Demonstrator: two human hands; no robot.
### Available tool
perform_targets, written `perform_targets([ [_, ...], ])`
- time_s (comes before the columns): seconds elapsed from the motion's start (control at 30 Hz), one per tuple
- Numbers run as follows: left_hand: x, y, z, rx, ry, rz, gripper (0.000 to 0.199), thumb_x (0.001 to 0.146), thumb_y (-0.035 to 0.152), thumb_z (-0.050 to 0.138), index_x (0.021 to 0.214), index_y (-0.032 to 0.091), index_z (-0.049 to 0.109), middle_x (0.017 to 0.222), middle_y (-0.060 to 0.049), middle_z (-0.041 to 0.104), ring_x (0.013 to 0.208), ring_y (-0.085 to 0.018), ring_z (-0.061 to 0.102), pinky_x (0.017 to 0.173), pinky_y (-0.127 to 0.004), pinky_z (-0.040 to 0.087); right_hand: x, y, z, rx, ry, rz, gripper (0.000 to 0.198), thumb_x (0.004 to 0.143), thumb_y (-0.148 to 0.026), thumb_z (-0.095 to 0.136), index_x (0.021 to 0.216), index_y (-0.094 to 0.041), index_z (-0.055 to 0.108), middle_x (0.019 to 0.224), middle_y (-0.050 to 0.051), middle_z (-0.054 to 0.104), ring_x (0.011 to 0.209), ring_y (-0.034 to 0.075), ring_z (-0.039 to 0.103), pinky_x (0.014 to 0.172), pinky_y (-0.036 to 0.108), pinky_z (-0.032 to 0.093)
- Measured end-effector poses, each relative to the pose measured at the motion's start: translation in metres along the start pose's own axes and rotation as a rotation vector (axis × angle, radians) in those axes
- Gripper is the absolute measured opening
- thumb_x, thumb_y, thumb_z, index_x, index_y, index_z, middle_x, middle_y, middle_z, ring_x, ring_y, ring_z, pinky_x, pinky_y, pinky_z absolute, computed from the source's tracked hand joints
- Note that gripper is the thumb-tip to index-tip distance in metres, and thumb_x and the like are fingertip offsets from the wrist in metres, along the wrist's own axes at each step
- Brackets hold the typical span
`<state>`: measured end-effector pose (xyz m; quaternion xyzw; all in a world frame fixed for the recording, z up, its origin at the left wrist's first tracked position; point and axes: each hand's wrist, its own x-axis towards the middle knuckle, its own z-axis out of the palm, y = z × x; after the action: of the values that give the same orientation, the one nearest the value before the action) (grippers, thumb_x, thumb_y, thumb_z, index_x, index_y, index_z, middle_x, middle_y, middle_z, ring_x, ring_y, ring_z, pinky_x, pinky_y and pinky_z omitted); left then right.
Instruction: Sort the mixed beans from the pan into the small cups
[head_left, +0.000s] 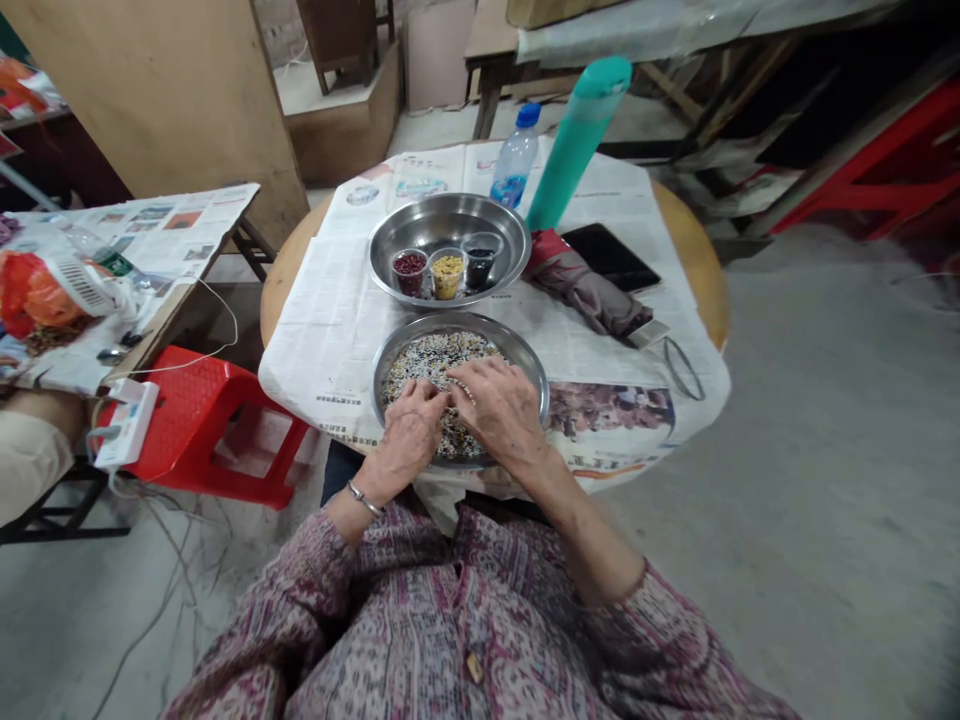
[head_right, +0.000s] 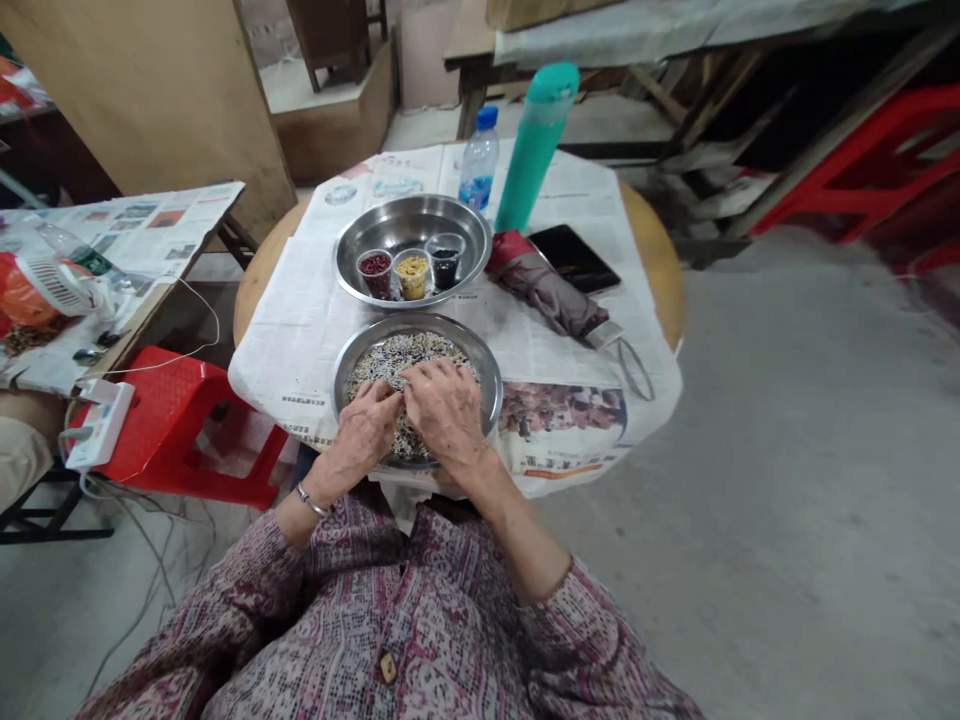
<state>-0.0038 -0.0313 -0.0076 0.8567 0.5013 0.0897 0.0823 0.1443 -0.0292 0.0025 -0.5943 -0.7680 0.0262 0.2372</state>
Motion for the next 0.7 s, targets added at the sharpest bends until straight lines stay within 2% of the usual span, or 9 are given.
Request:
perform_targets([
  [0.07, -0.002, 0.005, -0.011, 0.034, -0.032, 0.031, 0.016, 0.096, 0.012, 0.049, 0.103, 0.018, 0.063, 0.112, -0.009, 0.058, 0.11, -0.024, 0.051, 0.093, -0.037, 0.05, -0.003, 0.005, 0.001, 0.017, 0.04, 0.034, 0.023, 0.093, -0.02, 0.052, 0.105, -0.02, 0.072, 0.107, 0.009, 0.075, 0.102, 0.027, 0.062, 0.085, 0.04, 0.042],
  [0.17, -0.005, 0.013, -0.024, 0.046, -0.076, 0.069, 0.014, 0.099, 0.017, 0.049, 0.104, 0.017, 0.062, 0.109, -0.009, 0.059, 0.109, -0.024, 0.052, 0.092, -0.038, 0.051, -0.005, 0.01, 0.0, 0.021, 0.061, 0.033, 0.023, 0.093, -0.02, 0.052, 0.103, -0.021, 0.073, 0.104, 0.009, 0.076, 0.1, 0.026, 0.063, 0.084, 0.039, 0.041],
  [0.3, -0.011, 0.022, -0.029, 0.086, -0.129, 0.127, 0.014, 0.1, 0.018, 0.048, 0.104, 0.016, 0.061, 0.106, -0.009, 0.06, 0.105, -0.025, 0.054, 0.09, -0.037, 0.05, -0.001, 0.011, -0.006, 0.02, 0.057, 0.01, 0.024, 0.093, -0.021, 0.051, 0.102, -0.021, 0.073, 0.104, 0.009, 0.076, 0.099, 0.026, 0.064, 0.085, 0.039, 0.042],
  [0.43, -0.027, 0.039, -0.038, 0.129, -0.156, 0.344, 0.011, 0.097, 0.012, 0.05, 0.103, 0.015, 0.059, 0.106, -0.01, 0.06, 0.104, -0.025, 0.054, 0.083, -0.035, 0.048, 0.002, 0.023, -0.011, 0.052, 0.103, 0.073, 0.023, 0.093, -0.023, 0.052, 0.101, -0.02, 0.074, 0.105, 0.009, 0.077, 0.098, 0.027, 0.066, 0.085, 0.041, 0.045],
  [0.57, -0.042, 0.064, -0.051, 0.172, -0.161, 0.564, 0.015, 0.098, 0.01, 0.045, 0.101, 0.014, 0.059, 0.102, -0.011, 0.061, 0.097, -0.024, 0.055, 0.078, -0.035, 0.045, -0.004, 0.045, -0.016, 0.111, 0.158, 0.14, 0.023, 0.092, -0.028, 0.051, 0.095, -0.023, 0.074, 0.099, 0.008, 0.077, 0.092, 0.027, 0.067, 0.082, 0.042, 0.049],
  [0.7, -0.043, 0.076, -0.044, 0.173, -0.178, 0.684, 0.021, 0.097, 0.007, 0.04, 0.099, 0.013, 0.06, 0.098, -0.011, 0.063, 0.093, -0.023, 0.057, 0.074, -0.035, 0.044, -0.013, 0.053, -0.02, 0.166, 0.165, 0.109, 0.024, 0.092, -0.029, 0.051, 0.095, -0.022, 0.074, 0.098, 0.009, 0.077, 0.09, 0.026, 0.068, 0.082, 0.041, 0.05],
])
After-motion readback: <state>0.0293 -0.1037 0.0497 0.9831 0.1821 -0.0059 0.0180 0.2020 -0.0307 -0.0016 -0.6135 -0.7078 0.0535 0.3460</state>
